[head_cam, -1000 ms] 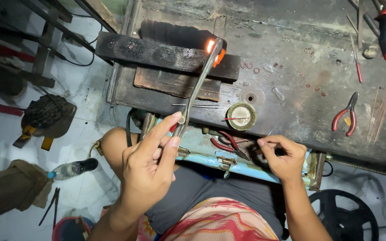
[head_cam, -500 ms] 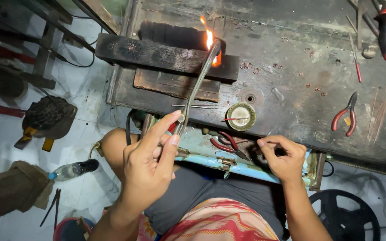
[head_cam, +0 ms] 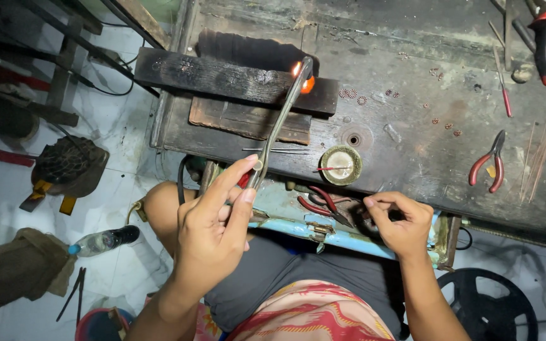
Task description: Soldering small metal rings on a jewelry workbench using a torch and tweezers
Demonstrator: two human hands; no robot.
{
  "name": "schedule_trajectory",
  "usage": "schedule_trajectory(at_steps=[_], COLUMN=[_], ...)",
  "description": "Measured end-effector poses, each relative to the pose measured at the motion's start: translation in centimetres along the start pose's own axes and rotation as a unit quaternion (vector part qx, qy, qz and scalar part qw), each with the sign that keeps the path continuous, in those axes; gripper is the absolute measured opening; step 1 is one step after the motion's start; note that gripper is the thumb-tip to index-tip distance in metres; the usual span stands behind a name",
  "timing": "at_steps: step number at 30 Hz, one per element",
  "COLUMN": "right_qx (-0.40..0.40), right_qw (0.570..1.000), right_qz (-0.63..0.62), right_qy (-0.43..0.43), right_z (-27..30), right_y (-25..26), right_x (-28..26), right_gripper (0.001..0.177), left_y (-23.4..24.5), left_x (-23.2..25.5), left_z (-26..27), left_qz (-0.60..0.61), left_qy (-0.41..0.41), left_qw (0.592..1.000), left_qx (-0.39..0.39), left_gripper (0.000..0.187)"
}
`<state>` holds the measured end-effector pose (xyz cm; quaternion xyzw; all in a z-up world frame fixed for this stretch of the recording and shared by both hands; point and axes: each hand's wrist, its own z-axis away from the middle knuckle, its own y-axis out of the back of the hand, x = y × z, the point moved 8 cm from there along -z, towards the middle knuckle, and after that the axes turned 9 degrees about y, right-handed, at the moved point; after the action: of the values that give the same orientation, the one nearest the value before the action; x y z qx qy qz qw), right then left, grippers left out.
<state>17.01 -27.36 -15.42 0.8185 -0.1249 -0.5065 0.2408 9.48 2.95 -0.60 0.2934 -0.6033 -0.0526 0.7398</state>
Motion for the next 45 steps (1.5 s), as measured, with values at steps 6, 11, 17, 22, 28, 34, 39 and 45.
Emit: schedule_trajectory(at_steps=[6, 11, 17, 22, 28, 34, 39, 45], right_qx=[0.004, -0.006, 0.038, 0.031, 0.03, 0.028, 0.034, -0.004], right_qw=[1.0, 0.999, 0.997, 0.997, 0.998, 0.998, 0.998, 0.999], right_qz=[-0.001, -0.029, -0.059, -0.061, -0.06, -0.054, -0.042, -0.007], right_qy=[0.004, 0.022, 0.034, 0.021, 0.017, 0.016, 0.021, 0.039], right_z=[-0.2, -0.5, -1.0, -0.8, -0.8, -0.6, -0.6, -0.8], right_y=[0.0, -0.3, 0.1, 0.0, 0.0, -0.1, 0.0, -0.6], right_x=[-0.4, -1.1, -0.9, -0.6, -0.8, -0.6, -0.8, -1.9], right_gripper=[0.009, 0.01, 0.009, 0.009, 0.01, 0.01, 0.01, 0.012], left_y=[-0.3, -0.6, -1.2, -1.4, -1.8, -1.0, 6.1, 20.0], left_x=[-0.4, 0.7, 1.1, 1.7, 1.2, 0.5, -2.1, -12.4], left_z=[-0.2, 0.4, 0.1, 0.4, 0.0, -0.3, -1.1, -5.7], left_qz=[0.013, 0.014, 0.078, 0.054, 0.047, 0.053, 0.062, -0.008], left_qy=[0.005, -0.023, -0.071, -0.069, -0.053, -0.047, -0.204, -0.226], left_qw=[1.0, 1.0, 0.994, 0.996, 0.997, 0.996, 0.942, 0.86], left_qx=[-0.003, 0.006, 0.016, 0.025, 0.029, 0.054, 0.261, 0.458], left_gripper=[0.036, 0.032, 0.037, 0.038, 0.038, 0.039, 0.041, 0.045])
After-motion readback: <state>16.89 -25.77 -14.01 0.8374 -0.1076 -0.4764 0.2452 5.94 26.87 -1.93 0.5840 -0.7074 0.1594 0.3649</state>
